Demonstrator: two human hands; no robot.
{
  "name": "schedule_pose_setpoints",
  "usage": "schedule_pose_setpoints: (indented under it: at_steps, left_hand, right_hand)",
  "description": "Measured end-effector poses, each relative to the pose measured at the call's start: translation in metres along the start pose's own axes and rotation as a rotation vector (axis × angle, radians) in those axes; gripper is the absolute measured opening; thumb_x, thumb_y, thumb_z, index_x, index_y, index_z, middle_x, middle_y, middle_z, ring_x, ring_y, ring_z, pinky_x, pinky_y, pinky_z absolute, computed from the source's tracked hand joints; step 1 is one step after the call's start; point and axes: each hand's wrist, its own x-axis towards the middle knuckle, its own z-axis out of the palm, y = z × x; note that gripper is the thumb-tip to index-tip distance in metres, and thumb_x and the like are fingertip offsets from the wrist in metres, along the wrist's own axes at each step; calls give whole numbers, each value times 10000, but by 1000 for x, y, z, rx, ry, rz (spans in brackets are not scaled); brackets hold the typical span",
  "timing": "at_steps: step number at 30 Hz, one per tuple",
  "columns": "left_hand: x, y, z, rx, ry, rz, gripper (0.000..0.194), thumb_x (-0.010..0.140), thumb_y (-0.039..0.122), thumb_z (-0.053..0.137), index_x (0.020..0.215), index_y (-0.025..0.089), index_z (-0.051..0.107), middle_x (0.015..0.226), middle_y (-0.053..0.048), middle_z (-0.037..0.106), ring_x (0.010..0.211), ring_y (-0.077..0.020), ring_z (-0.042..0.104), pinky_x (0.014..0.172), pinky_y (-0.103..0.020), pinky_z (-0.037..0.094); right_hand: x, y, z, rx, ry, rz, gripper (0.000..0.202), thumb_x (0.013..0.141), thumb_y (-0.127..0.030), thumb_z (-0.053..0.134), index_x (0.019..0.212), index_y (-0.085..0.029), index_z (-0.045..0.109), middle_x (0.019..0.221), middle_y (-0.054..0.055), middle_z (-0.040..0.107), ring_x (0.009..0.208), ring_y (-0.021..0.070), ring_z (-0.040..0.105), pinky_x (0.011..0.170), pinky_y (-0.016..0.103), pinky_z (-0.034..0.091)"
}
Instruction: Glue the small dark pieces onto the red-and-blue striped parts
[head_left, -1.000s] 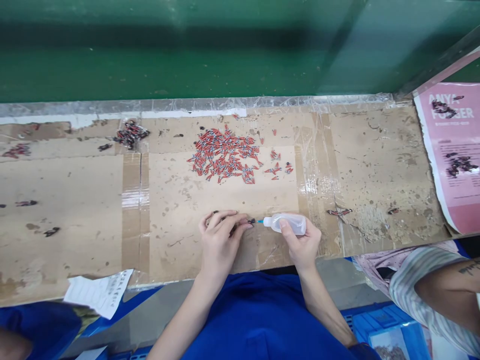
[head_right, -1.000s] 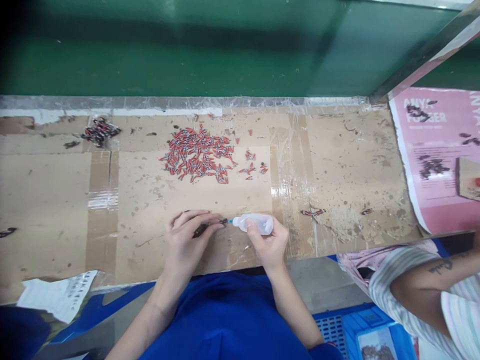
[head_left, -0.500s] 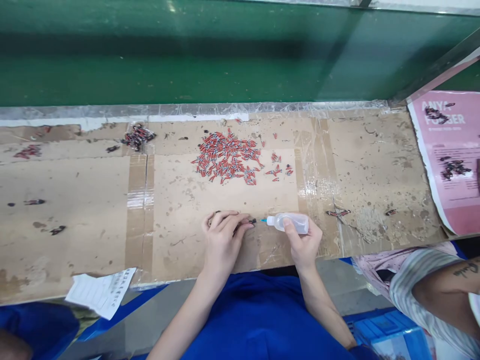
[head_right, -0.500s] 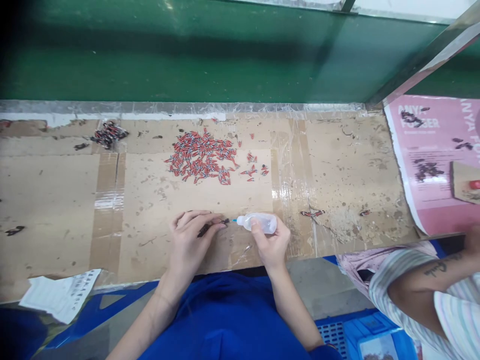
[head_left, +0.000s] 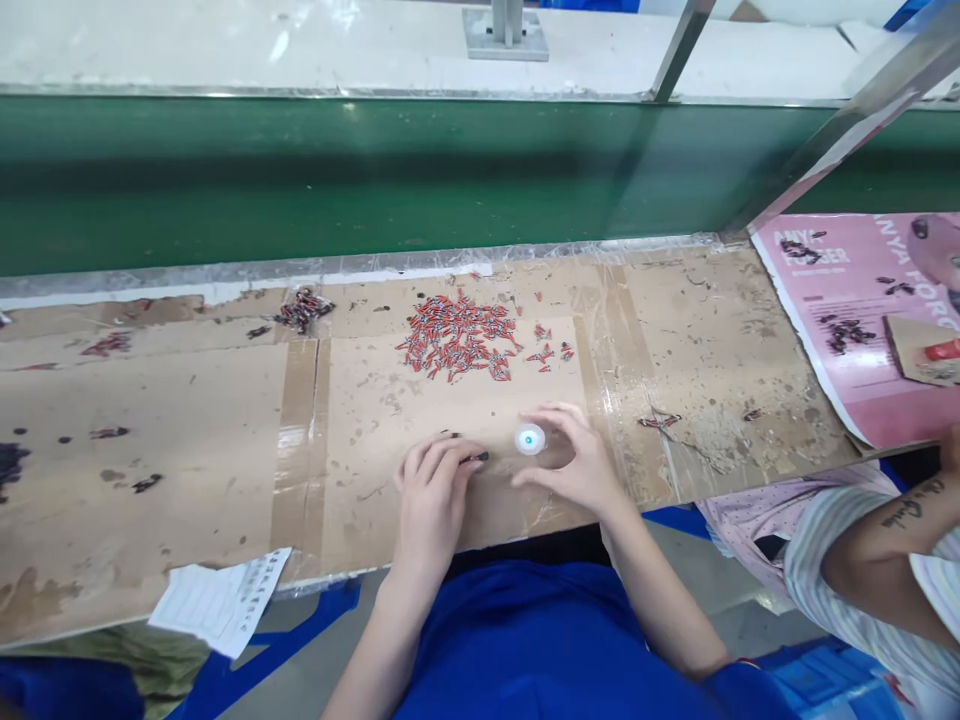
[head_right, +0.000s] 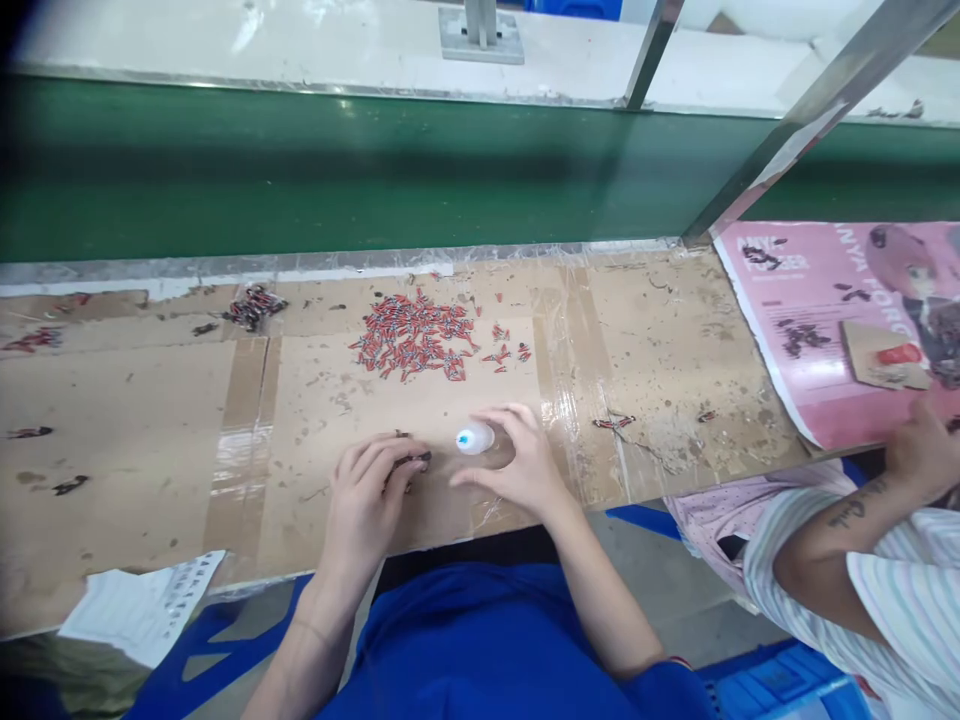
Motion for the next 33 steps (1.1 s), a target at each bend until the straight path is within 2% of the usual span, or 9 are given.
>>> schedule_pose_setpoints:
  at_steps: [1, 2, 4, 5, 10, 14, 19, 25, 33]
  left_hand:
    - [-1, 0, -3, -27, 5, 2, 186, 956, 275, 532, 891, 254, 705, 899, -44, 743, 958, -237, 635, 857, -383, 401]
    - [-1, -1, -5, -59, 11, 2, 177, 953, 286, 543, 890, 253, 704, 885, -37, 746, 936, -229, 648, 851, -377, 415]
    - [-1, 0, -8, -136, 23, -26, 141, 931, 309, 587, 885, 255, 709, 863, -23, 747, 880, -210, 667, 824, -360, 448]
    - [-1, 1, -9, -181, 27, -51, 119, 915, 315, 614, 887, 257, 714, 863, -18, 747, 862, -201, 673, 811, -350, 466]
    - [0, 10, -13, -420, 69, -168, 71, 857, 300, 683, 862, 249, 732, 849, -12, 750, 843, -179, 690, 777, -314, 546]
    - [-1, 15, -16, -513, 96, -250, 98, 841, 307, 683, 827, 227, 738, 847, -31, 757, 875, -192, 704, 831, -333, 571]
    - [0, 20, -21, -542, 117, -345, 127, 820, 313, 694, 859, 209, 755, 836, -39, 770, 807, -183, 723, 758, -295, 590]
    - [5, 34, -28, -549, 179, -257, 109, 841, 281, 678, 866, 232, 772, 861, -35, 775, 839, -186, 721, 762, -302, 593]
    - [0, 48, -37, -567, 196, -254, 86, 824, 254, 699, 849, 227, 776, 839, -37, 776, 794, -187, 719, 748, -314, 604]
  right_hand:
    - [5, 1, -8, -12, -35, -17, 709, 510, -475, 927, 1144, -266, 688, 1177, 97, 696, 1135, 289, 632, 976, 454, 504]
    - [12, 3, -16, -14, -50, -36, 668, 583, -510, 885, 1175, -277, 681, 1185, 88, 700, 1112, 283, 632, 935, 449, 516]
    - [28, 7, -29, -100, 98, -27, 313, 873, -480, 653, 1113, -290, 717, 1115, 66, 731, 1087, 261, 614, 918, 449, 495]
    - [37, 9, -33, -181, 172, -17, 242, 913, -438, 607, 1038, -283, 745, 1060, 63, 745, 1073, 263, 602, 942, 463, 471]
    - [74, 21, -21, -403, 189, 8, 109, 818, -352, 746, 816, -246, 770, 845, 78, 749, 948, 293, 566, 892, 486, 450]
    - [84, 22, -9, -437, 189, -11, 153, 803, -324, 757, 689, -228, 723, 764, 87, 727, 893, 291, 573, 836, 472, 469]
    - [61, -13, -16, -154, 205, 55, 142, 819, -343, 712, 751, -218, 726, 825, 49, 762, 805, 219, 662, 765, 390, 545]
    - [-2, -78, -6, 159, 114, 31, 106, 821, -305, 713, 827, -226, 783, 819, 38, 766, 750, 173, 702, 654, 288, 574]
    - [-21, -86, 20, 96, 88, -94, 128, 852, -230, 666, 869, -240, 792, 722, 33, 741, 712, 174, 652, 626, 302, 556]
